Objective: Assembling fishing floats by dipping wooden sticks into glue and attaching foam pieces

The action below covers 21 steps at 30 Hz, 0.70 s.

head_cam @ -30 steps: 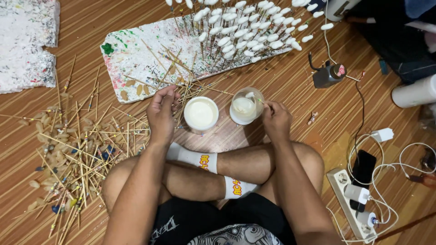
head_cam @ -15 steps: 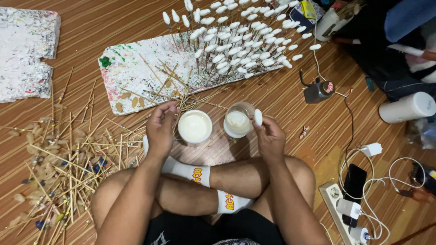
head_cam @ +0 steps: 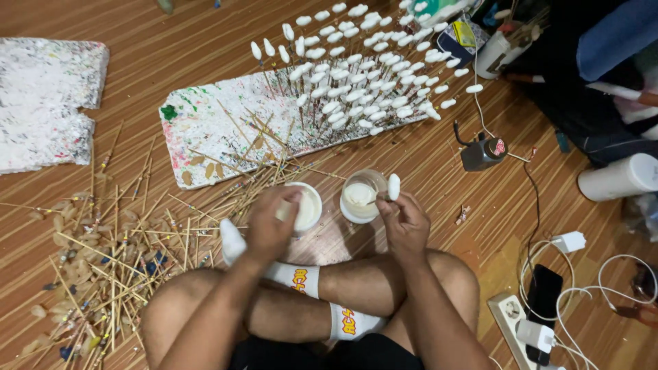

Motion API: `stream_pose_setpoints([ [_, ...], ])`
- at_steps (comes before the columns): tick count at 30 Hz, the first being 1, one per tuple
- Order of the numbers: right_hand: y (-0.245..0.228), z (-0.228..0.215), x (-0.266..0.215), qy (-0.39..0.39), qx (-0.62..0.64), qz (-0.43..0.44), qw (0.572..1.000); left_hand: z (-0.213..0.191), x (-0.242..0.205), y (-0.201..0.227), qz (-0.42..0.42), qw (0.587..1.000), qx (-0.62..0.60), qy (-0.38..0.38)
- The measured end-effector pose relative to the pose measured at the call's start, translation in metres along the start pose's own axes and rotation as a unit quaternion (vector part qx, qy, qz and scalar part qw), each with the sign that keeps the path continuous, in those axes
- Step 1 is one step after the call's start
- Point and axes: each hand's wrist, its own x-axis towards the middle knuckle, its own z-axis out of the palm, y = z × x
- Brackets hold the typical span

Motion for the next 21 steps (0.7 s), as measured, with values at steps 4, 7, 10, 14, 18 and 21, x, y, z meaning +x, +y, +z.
stream_pose_setpoints([
  [4,-0.023,0.013,0.001,0.007,0.004,-0.043,0.999,0.022,0.000,0.036,0.091,0.993,-0.074,-0.007],
  [7,-0.040,0.022,0.002,-0.008,0.002,-0.039,0.999,0.027,0.003,0.051,0.144,0.988,-0.048,-0.015],
  [10,-0.039,0.031,0.000,-0.016,0.002,-0.049,0.999,0.030,0.002,0.054,0.145,0.987,-0.070,0.001],
  [14,-0.036,0.039,0.004,-0.032,0.015,-0.048,0.998,0.025,0.008,0.054,0.153,0.984,-0.087,0.022],
  [18,-0.018,0.048,0.005,-0.053,0.013,0.015,0.998,0.022,0.014,0.028,0.133,0.988,-0.065,0.043],
  [21,-0.028,0.061,0.026,-0.123,0.057,0.093,0.986,0.013,0.039,-0.009,0.105,0.989,-0.013,0.099],
])
